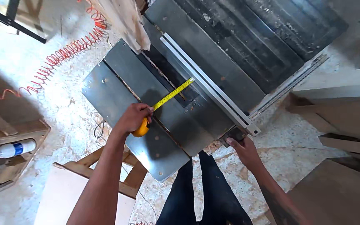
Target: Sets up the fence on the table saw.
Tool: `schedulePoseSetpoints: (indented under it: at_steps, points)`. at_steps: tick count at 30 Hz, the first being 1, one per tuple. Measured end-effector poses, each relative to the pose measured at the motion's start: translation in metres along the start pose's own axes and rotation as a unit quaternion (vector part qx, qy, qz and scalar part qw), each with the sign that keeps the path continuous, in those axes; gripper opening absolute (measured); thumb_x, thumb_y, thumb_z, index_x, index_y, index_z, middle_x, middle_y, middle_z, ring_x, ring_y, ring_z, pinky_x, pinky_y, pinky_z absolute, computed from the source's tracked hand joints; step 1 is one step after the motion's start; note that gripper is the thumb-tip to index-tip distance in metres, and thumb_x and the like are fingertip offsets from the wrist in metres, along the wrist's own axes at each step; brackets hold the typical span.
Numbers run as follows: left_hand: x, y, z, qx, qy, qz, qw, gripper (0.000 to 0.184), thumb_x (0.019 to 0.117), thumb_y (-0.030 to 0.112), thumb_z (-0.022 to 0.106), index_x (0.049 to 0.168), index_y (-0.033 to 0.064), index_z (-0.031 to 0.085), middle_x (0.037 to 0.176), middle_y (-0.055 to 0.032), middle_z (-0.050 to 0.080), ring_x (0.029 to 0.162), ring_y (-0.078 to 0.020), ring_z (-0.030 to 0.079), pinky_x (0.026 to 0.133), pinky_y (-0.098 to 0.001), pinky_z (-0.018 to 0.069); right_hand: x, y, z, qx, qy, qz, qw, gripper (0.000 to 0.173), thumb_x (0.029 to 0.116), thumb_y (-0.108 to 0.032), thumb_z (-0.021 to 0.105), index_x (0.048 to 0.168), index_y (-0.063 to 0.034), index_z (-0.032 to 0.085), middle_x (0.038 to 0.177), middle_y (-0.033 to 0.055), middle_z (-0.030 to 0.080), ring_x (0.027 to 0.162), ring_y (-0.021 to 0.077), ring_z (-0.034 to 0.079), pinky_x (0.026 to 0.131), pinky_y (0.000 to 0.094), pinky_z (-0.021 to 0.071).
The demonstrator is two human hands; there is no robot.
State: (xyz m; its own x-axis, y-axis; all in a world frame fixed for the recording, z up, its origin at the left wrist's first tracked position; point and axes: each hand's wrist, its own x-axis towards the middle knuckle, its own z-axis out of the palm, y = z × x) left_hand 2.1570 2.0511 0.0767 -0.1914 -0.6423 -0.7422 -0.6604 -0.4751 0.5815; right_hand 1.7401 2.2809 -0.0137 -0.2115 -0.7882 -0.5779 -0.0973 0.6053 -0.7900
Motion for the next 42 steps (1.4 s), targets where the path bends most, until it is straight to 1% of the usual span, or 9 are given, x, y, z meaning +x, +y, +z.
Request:
schedulePoseSetpoints:
  at_steps: [4, 8, 16, 21, 27, 34, 37, 39, 42]
  points:
    - [0.010, -0.008, 0.003, -0.030, -0.013, -0.007, 0.999, 0.034, 0.1078, 0.034, 0.053, 0.103, 0.0073, 0.073, 0.084, -0.0094, 0.075, 0.071, -0.0223, 0.071, 0.066, -0.0401, 0.0600, 0.002, 0.006, -0.001, 0.009, 0.005, -0.009, 1.000, 0.076, 0.0797, -0.060, 0.080, 0.134, -0.0118, 0.060, 0.115, 0.0049, 0.073, 0.106, 0.0195, 0.072, 0.093, 0.0412, 0.0615]
    - [0.012, -0.013, 0.004, -0.101, -0.042, -0.030, 0.994, 0.033, 0.1084, 0.030, 0.052, 0.109, 0.0020, 0.070, 0.089, -0.0169, 0.075, 0.074, -0.0316, 0.074, 0.068, -0.0467, 0.0647, 0.003, 0.010, -0.003, -0.002, 0.005, -0.017, 1.000, 0.073, 0.0804, -0.061, 0.079, 0.133, -0.0130, 0.061, 0.112, 0.0041, 0.074, 0.103, 0.0198, 0.072, 0.091, 0.0409, 0.0621]
    - [0.012, -0.016, 0.003, -0.143, -0.055, -0.015, 0.988, 0.031, 0.1090, 0.024, 0.051, 0.107, -0.0006, 0.070, 0.091, -0.0202, 0.074, 0.074, -0.0333, 0.074, 0.068, -0.0461, 0.0652, 0.002, 0.007, -0.004, -0.019, 0.006, 0.001, 1.000, 0.079, 0.0773, -0.066, 0.079, 0.134, -0.0142, 0.060, 0.113, 0.0037, 0.073, 0.104, 0.0194, 0.072, 0.091, 0.0421, 0.0622]
    - [0.012, -0.016, 0.003, -0.147, -0.054, -0.019, 0.987, 0.030, 0.1088, 0.023, 0.051, 0.107, -0.0002, 0.070, 0.092, -0.0211, 0.073, 0.076, -0.0354, 0.074, 0.070, -0.0479, 0.0651, 0.002, 0.005, -0.007, -0.029, -0.012, 0.008, 0.999, 0.076, 0.0783, -0.067, 0.078, 0.133, -0.0166, 0.061, 0.111, 0.0023, 0.074, 0.102, 0.0187, 0.072, 0.090, 0.0404, 0.0625]
    - [0.011, -0.022, 0.001, -0.154, -0.055, -0.007, 0.987, 0.029, 0.1091, 0.021, 0.050, 0.106, -0.0001, 0.070, 0.091, -0.0205, 0.073, 0.074, -0.0348, 0.073, 0.067, -0.0469, 0.0649, 0.005, 0.002, -0.018, -0.101, -0.053, 0.019, 0.993, 0.065, 0.0802, -0.071, 0.073, 0.122, -0.0215, 0.069, 0.105, -0.0025, 0.075, 0.099, 0.0159, 0.073, 0.088, 0.0397, 0.0629]
    - [0.011, -0.024, -0.001, -0.159, -0.065, -0.007, 0.985, 0.029, 0.1091, 0.020, 0.049, 0.106, -0.0009, 0.070, 0.091, -0.0213, 0.074, 0.073, -0.0345, 0.074, 0.067, -0.0460, 0.0655, 0.005, 0.005, -0.011, -0.005, -0.051, 0.019, 0.999, 0.069, 0.0775, -0.063, 0.081, 0.126, -0.0153, 0.067, 0.109, 0.0045, 0.075, 0.102, 0.0215, 0.072, 0.090, 0.0420, 0.0624]
    - [0.008, -0.022, 0.000, -0.169, -0.058, -0.013, 0.984, 0.030, 0.1094, 0.019, 0.048, 0.105, -0.0010, 0.069, 0.090, -0.0201, 0.073, 0.070, -0.0326, 0.072, 0.065, -0.0437, 0.0645, 0.005, 0.008, 0.003, 0.103, 0.015, 0.014, 0.994, 0.072, 0.0770, -0.057, 0.084, 0.128, -0.0118, 0.062, 0.109, 0.0068, 0.073, 0.099, 0.0205, 0.072, 0.088, 0.0401, 0.0626]
    - [0.009, -0.023, 0.000, -0.173, -0.062, -0.009, 0.983, 0.030, 0.1094, 0.018, 0.047, 0.105, -0.0013, 0.069, 0.089, -0.0206, 0.073, 0.070, -0.0326, 0.072, 0.064, -0.0436, 0.0644, 0.010, 0.015, 0.013, 0.188, 0.058, -0.002, 0.981, 0.065, 0.0812, -0.051, 0.084, 0.130, -0.0154, 0.060, 0.111, 0.0051, 0.071, 0.099, 0.0188, 0.071, 0.089, 0.0409, 0.0615]
    - [0.011, -0.025, -0.001, -0.176, -0.071, -0.001, 0.982, 0.030, 0.1094, 0.019, 0.047, 0.105, -0.0014, 0.069, 0.091, -0.0211, 0.072, 0.070, -0.0330, 0.072, 0.064, -0.0445, 0.0643, 0.014, 0.012, 0.024, 0.233, 0.089, -0.009, 0.968, 0.063, 0.0800, -0.045, 0.087, 0.130, -0.0171, 0.060, 0.112, 0.0042, 0.071, 0.099, 0.0184, 0.071, 0.088, 0.0415, 0.0618]
